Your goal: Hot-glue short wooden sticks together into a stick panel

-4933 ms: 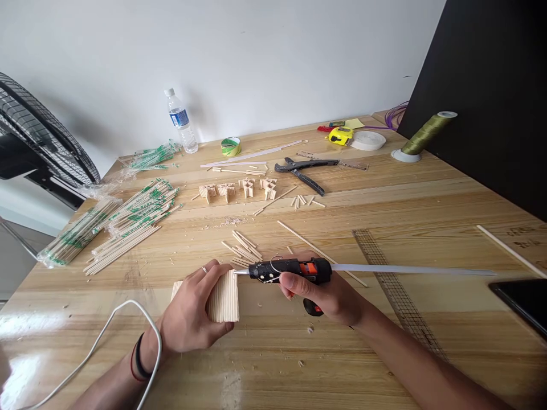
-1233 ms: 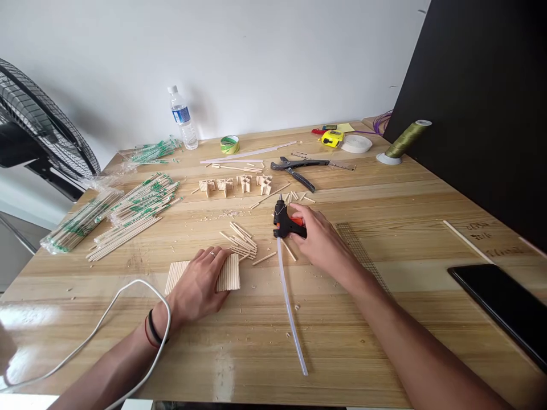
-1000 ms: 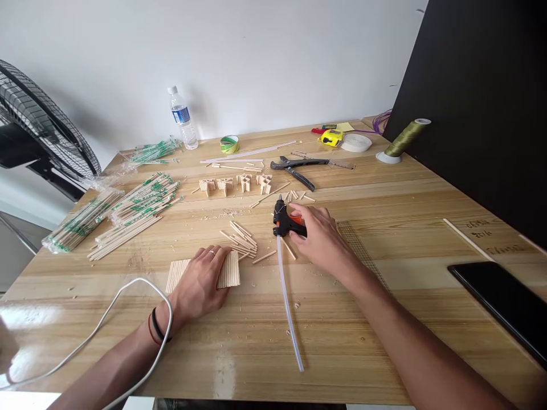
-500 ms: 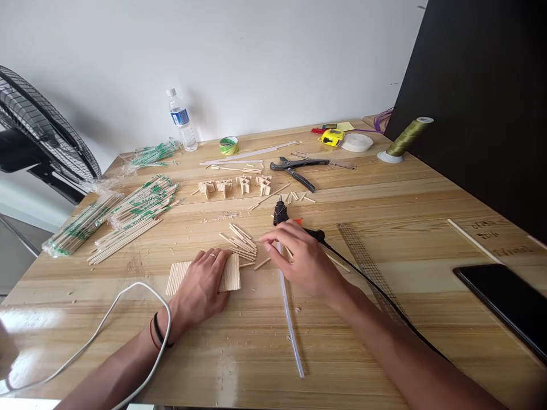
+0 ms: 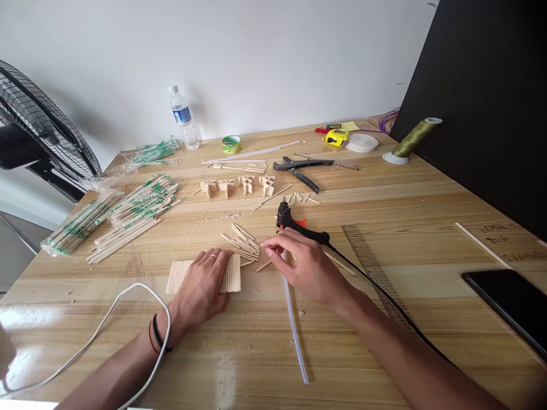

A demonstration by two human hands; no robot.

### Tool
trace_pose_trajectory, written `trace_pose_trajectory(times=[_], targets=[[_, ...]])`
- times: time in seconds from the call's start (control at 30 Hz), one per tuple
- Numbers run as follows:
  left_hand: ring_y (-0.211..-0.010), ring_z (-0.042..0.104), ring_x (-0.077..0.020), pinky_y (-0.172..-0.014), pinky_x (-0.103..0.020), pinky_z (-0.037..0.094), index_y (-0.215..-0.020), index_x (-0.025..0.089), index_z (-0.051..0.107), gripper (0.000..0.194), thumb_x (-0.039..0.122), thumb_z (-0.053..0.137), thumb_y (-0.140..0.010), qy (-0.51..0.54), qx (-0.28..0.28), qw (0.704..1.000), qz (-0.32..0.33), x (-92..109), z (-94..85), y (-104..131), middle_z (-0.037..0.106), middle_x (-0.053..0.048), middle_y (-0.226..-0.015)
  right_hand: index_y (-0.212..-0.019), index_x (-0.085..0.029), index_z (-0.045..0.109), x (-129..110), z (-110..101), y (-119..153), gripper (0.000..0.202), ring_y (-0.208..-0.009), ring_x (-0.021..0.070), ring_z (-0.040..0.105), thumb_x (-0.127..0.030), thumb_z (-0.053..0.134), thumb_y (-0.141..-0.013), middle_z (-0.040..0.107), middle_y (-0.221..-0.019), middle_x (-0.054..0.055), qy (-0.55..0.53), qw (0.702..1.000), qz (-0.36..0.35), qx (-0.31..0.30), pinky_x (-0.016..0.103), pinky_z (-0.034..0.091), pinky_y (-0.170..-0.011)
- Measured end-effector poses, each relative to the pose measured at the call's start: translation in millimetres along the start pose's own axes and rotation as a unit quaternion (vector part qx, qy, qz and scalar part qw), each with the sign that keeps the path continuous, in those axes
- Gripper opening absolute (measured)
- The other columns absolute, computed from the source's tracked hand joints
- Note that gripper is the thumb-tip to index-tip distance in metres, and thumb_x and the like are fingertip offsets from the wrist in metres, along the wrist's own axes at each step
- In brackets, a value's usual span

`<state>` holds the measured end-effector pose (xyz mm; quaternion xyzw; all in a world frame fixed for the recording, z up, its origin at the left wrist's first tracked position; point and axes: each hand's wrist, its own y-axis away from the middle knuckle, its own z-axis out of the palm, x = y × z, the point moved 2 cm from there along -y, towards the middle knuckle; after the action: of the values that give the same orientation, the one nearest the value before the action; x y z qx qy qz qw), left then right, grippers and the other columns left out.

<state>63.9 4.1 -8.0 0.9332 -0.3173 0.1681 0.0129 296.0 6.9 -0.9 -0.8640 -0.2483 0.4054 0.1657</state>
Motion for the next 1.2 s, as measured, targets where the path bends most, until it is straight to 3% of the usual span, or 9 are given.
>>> trace_pose_trajectory(times=[0.17, 0.37, 0.53, 0.73, 0.83, 0.97, 1.2], targets=[[-0.099, 0.064, -0.0316, -0.088, -0.043, 0.053, -0.127, 0.021, 0.048, 0.065, 0.007, 0.056, -0.064, 0.023, 0.042, 0.999, -0.003, -5.1, -10.5, 3.6, 0.065, -0.009, -0.105, -0.106, -0.022, 0.068, -2.0, -1.7, 1.2, 0.016, -0.086, 0.0211, 0.069, -0.014, 0.056, -0.100, 0.072, -0.094, 0.006, -0.007, 1.000, 0.008, -0.008, 0.035, 0.057, -0.079], [-0.098, 0.064, -0.0295, -0.086, -0.040, 0.053, -0.128, 0.021, 0.048, 0.066, 0.005, 0.053, -0.064, 0.064, 0.064, 0.996, 0.024, 4.1, -15.9, 6.5, 0.065, -0.009, -0.108, -0.120, -0.022, 0.069, 0.7, 1.8, 4.1, 0.023, -0.090, 0.0211, 0.072, -0.018, 0.068, -0.097, 0.075, -0.109, 0.008, -0.028, 0.999, 0.002, -0.047, 0.038, 0.060, -0.087], [-0.096, 0.063, -0.0283, -0.084, -0.039, 0.052, -0.128, 0.022, 0.048, 0.068, 0.004, 0.053, -0.063, 0.099, 0.050, 0.993, 0.029, 8.8, -15.6, 8.4, 0.064, -0.008, -0.107, -0.107, -0.021, 0.075, 0.2, 4.7, 5.6, 0.011, -0.080, 0.0178, 0.072, -0.020, 0.066, -0.099, 0.077, -0.097, 0.006, -0.099, 0.992, -0.005, -0.073, 0.030, 0.060, -0.074], [-0.094, 0.063, -0.0269, -0.083, -0.038, 0.051, -0.129, 0.023, 0.048, 0.067, 0.004, 0.054, -0.065, 0.117, 0.049, 0.991, 0.043, 10.9, -17.0, 10.8, 0.064, -0.007, -0.108, -0.101, -0.021, 0.077, -6.3, 1.4, 2.6, 0.009, -0.080, 0.0170, 0.073, -0.020, 0.068, -0.099, 0.079, -0.092, 0.004, -0.154, 0.984, 0.013, -0.088, 0.028, 0.057, -0.073], [-0.097, 0.063, -0.0274, -0.085, -0.039, 0.052, -0.128, 0.023, 0.049, 0.065, 0.004, 0.056, -0.067, 0.123, 0.034, 0.991, 0.043, 12.8, -18.0, 9.6, 0.065, -0.008, -0.109, -0.100, -0.021, 0.077, -8.6, -0.4, 1.7, 0.011, -0.077, 0.0161, 0.073, -0.021, 0.066, -0.100, 0.079, -0.088, 0.003, -0.173, 0.981, 0.019, -0.090, 0.027, 0.055, -0.071], [-0.110, 0.062, -0.0293, -0.096, -0.043, 0.053, -0.133, 0.024, 0.050, 0.064, 0.005, 0.065, -0.073, 0.126, -0.032, 0.989, 0.072, 10.7, -14.5, 6.6, 0.064, -0.009, -0.120, -0.099, -0.021, 0.075, -7.3, -2.0, 1.6, 0.014, -0.074, 0.0163, 0.069, -0.023, 0.061, -0.103, 0.075, -0.083, 0.001, -0.159, 0.982, 0.040, -0.098, 0.028, 0.052, -0.068], [-0.129, 0.055, -0.0320, -0.111, -0.049, 0.050, -0.154, 0.027, 0.034, 0.094, 0.008, 0.079, -0.074, 0.132, -0.089, 0.984, 0.075, -4.8, -9.6, 8.3, 0.053, -0.012, -0.140, -0.090, -0.021, 0.074, -11.1, 1.0, 4.8, 0.014, -0.081, 0.0169, 0.069, -0.013, 0.066, -0.098, 0.075, -0.087, 0.001, -0.111, 0.970, 0.022, -0.215, 0.029, 0.052, -0.076]])
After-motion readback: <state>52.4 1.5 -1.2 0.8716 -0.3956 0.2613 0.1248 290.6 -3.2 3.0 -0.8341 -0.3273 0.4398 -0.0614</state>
